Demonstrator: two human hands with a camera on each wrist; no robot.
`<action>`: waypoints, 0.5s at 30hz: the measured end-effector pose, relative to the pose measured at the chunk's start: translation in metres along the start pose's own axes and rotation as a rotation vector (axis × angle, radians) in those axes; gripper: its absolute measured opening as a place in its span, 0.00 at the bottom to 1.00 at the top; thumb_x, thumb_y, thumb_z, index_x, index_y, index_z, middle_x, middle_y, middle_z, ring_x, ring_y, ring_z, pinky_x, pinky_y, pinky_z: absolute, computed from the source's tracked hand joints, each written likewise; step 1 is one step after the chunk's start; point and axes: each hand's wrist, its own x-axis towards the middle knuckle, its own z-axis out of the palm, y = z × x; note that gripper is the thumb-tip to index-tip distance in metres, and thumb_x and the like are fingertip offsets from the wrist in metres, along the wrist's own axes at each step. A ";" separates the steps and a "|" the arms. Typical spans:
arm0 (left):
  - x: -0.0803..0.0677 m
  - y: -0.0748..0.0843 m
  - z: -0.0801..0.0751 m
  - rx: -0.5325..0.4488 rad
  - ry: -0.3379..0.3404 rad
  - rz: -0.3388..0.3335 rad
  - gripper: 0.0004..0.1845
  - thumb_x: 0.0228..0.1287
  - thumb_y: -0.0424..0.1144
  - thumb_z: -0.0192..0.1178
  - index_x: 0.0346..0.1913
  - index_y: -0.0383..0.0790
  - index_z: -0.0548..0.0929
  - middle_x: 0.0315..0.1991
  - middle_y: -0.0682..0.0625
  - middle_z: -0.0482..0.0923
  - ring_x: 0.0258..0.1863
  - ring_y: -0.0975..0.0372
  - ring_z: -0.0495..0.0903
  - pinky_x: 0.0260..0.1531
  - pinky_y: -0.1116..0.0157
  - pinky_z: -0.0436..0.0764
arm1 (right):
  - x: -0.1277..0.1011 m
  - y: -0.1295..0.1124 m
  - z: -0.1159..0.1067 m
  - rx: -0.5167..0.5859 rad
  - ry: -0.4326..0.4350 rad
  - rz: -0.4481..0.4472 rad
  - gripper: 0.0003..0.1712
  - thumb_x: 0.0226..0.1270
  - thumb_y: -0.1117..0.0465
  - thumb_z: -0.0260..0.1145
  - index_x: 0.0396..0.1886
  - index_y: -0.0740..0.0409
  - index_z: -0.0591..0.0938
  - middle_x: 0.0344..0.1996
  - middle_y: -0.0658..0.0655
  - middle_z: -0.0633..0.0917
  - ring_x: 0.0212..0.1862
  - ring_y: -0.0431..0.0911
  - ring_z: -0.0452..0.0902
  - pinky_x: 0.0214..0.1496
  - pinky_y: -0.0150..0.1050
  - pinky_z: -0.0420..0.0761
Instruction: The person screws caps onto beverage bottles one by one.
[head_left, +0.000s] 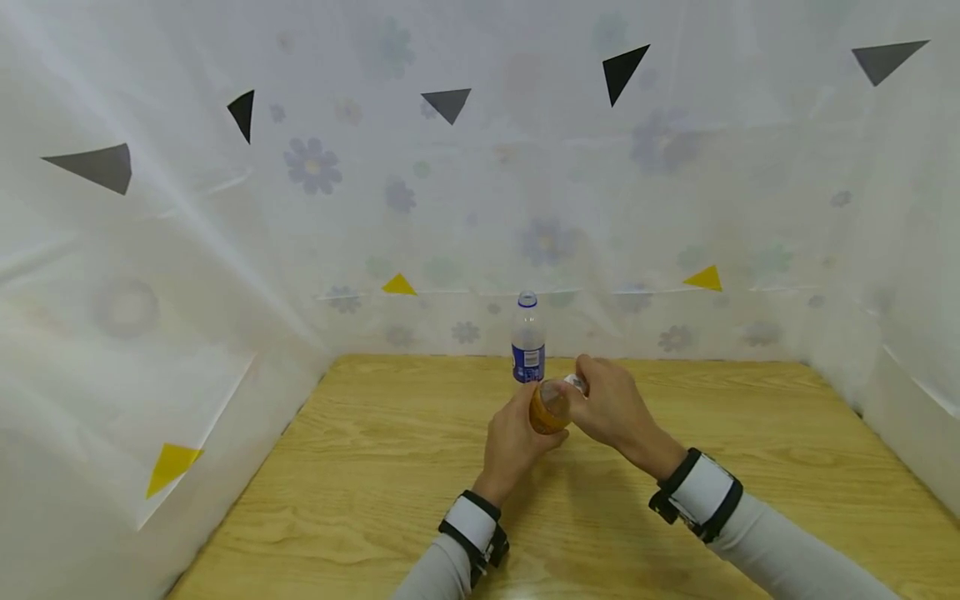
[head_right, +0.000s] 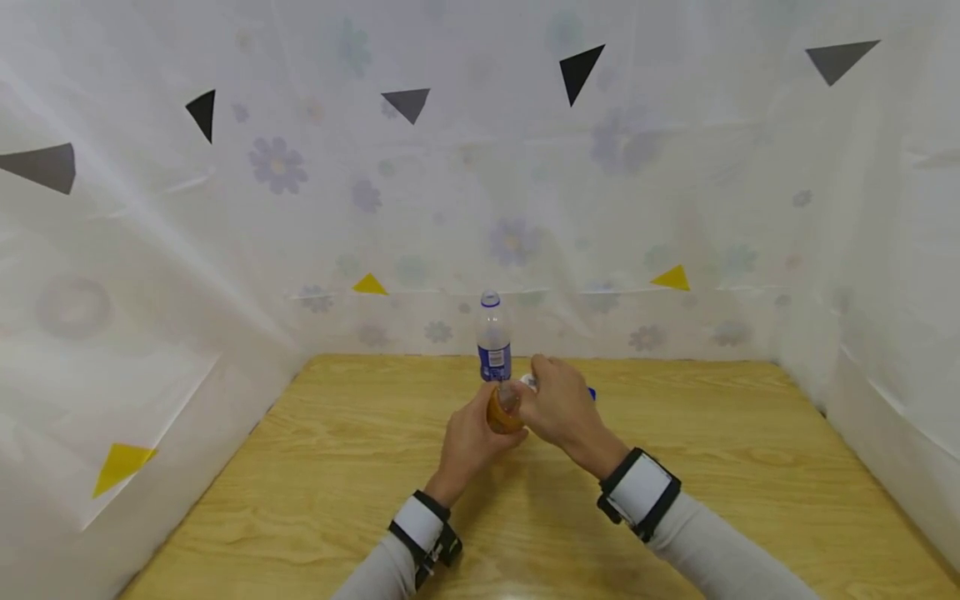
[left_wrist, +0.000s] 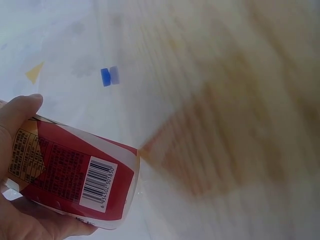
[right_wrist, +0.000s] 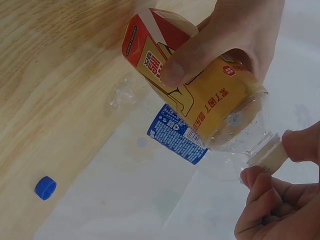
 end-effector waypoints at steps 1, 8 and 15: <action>0.000 0.000 0.000 -0.001 -0.002 -0.003 0.40 0.51 0.45 0.81 0.66 0.48 0.73 0.55 0.50 0.84 0.51 0.58 0.85 0.53 0.59 0.84 | 0.000 0.000 0.000 -0.003 0.002 0.000 0.19 0.68 0.58 0.70 0.23 0.57 0.71 0.18 0.51 0.67 0.20 0.43 0.61 0.22 0.35 0.61; -0.001 0.001 0.001 -0.010 -0.009 -0.017 0.40 0.51 0.45 0.80 0.68 0.48 0.73 0.57 0.50 0.84 0.52 0.58 0.85 0.54 0.59 0.83 | -0.001 -0.001 -0.001 -0.008 -0.003 0.002 0.18 0.70 0.57 0.69 0.24 0.56 0.72 0.17 0.50 0.67 0.20 0.42 0.61 0.21 0.35 0.61; -0.001 0.000 0.001 -0.011 0.010 -0.012 0.40 0.50 0.44 0.80 0.67 0.48 0.73 0.57 0.50 0.84 0.52 0.58 0.85 0.53 0.59 0.84 | -0.002 -0.002 -0.002 -0.013 -0.012 -0.001 0.16 0.70 0.57 0.69 0.26 0.57 0.74 0.18 0.51 0.68 0.20 0.42 0.61 0.22 0.35 0.61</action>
